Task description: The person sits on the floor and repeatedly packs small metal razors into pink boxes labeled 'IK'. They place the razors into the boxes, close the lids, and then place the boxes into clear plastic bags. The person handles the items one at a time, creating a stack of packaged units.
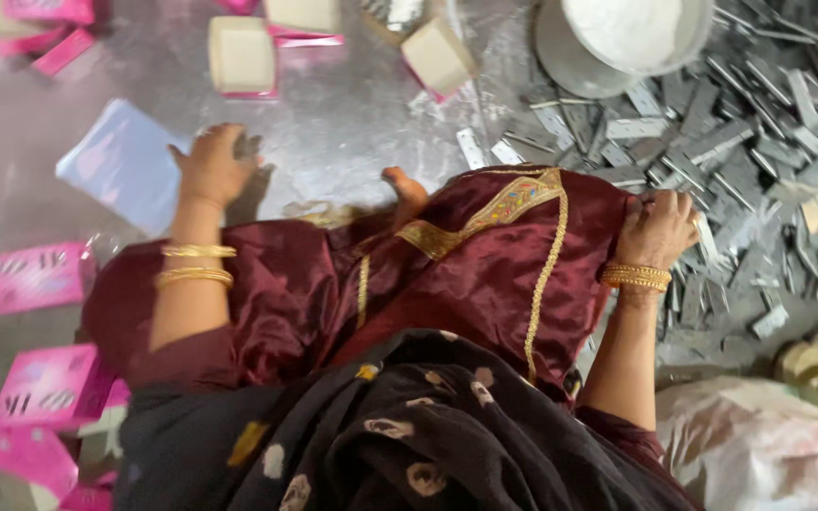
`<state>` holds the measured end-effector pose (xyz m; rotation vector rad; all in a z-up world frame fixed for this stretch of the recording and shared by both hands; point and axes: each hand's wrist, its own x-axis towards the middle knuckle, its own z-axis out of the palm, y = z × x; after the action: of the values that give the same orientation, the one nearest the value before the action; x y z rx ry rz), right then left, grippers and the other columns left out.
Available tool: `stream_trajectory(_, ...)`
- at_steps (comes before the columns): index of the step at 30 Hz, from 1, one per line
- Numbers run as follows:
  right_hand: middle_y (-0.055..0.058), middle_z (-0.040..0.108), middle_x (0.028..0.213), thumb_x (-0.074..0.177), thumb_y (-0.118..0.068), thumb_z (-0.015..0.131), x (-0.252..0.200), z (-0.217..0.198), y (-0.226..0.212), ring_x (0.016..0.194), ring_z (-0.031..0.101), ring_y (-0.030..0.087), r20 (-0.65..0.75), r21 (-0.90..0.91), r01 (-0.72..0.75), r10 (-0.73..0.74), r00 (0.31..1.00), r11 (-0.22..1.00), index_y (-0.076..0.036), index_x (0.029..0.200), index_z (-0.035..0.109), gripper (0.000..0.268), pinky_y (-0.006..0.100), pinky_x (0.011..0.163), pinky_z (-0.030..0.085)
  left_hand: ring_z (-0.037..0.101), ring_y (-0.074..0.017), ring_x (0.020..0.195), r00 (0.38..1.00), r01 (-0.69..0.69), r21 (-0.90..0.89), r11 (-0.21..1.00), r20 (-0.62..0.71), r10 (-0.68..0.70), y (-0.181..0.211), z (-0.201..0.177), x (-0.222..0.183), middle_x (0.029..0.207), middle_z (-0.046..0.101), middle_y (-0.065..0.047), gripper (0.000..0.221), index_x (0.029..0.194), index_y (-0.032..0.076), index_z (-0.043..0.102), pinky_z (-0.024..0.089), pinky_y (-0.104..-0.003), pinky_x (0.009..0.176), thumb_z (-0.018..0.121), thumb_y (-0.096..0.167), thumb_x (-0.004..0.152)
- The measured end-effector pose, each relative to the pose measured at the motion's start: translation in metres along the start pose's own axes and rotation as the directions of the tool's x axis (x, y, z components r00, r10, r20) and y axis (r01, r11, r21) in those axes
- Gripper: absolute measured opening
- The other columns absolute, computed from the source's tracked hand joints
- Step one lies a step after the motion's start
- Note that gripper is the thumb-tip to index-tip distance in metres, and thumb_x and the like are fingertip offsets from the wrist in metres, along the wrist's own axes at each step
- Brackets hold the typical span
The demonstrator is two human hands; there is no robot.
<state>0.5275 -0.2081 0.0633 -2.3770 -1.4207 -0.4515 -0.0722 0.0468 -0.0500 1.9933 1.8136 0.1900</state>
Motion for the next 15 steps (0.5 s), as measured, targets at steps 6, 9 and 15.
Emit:
stream_trajectory(6, 0.015, 0.063, 0.122, 0.102, -0.020, 0.073, -0.017, -0.038, 0.050, 0.114, 0.056, 0.041, 0.263, 0.013, 0.072, -0.073, 0.962, 0.997, -0.009, 0.107, 0.067, 0.014, 0.061, 0.095, 0.040, 0.045, -0.0348, 0.139, 0.954, -0.281, -0.009, 0.960, -0.114, 0.278, 0.069, 0.026, -0.014, 0.143, 0.059, -0.010, 0.057, 0.128, 0.015, 0.068, 0.018, -0.078, 0.108, 0.084, 0.031, 0.076)
stream_trajectory(9, 0.020, 0.063, 0.115, 0.096, -0.022, 0.075, -0.003, -0.043, 0.050, 0.102, 0.057, 0.046, 0.452, -0.158, 0.097, -0.015, 0.892, 0.983, -0.012, 0.105, 0.071, 0.014, 0.064, 0.081, 0.042, 0.048, -0.0334, 0.138, 0.984, -0.176, -0.030, 0.984, -0.030, 0.175, 0.063, 0.021, -0.017, 0.139, 0.061, -0.009, 0.054, 0.128, 0.015, 0.068, 0.029, -0.069, 0.113, 0.084, 0.032, 0.079)
stream_trajectory(15, 0.013, 0.071, 0.112, 0.092, -0.017, 0.085, 0.090, 0.019, -0.060, 0.099, 0.065, 0.032, 0.024, 0.228, 0.383, -0.398, 0.917, 0.895, -0.005, 0.114, 0.070, 0.029, 0.050, 0.093, 0.049, 0.049, -0.0346, 0.133, 0.994, -0.070, -0.100, 0.993, 0.079, 0.078, 0.064, 0.028, -0.004, 0.134, 0.061, -0.012, 0.053, 0.124, 0.012, 0.068, 0.037, -0.061, 0.106, 0.083, 0.035, 0.078)
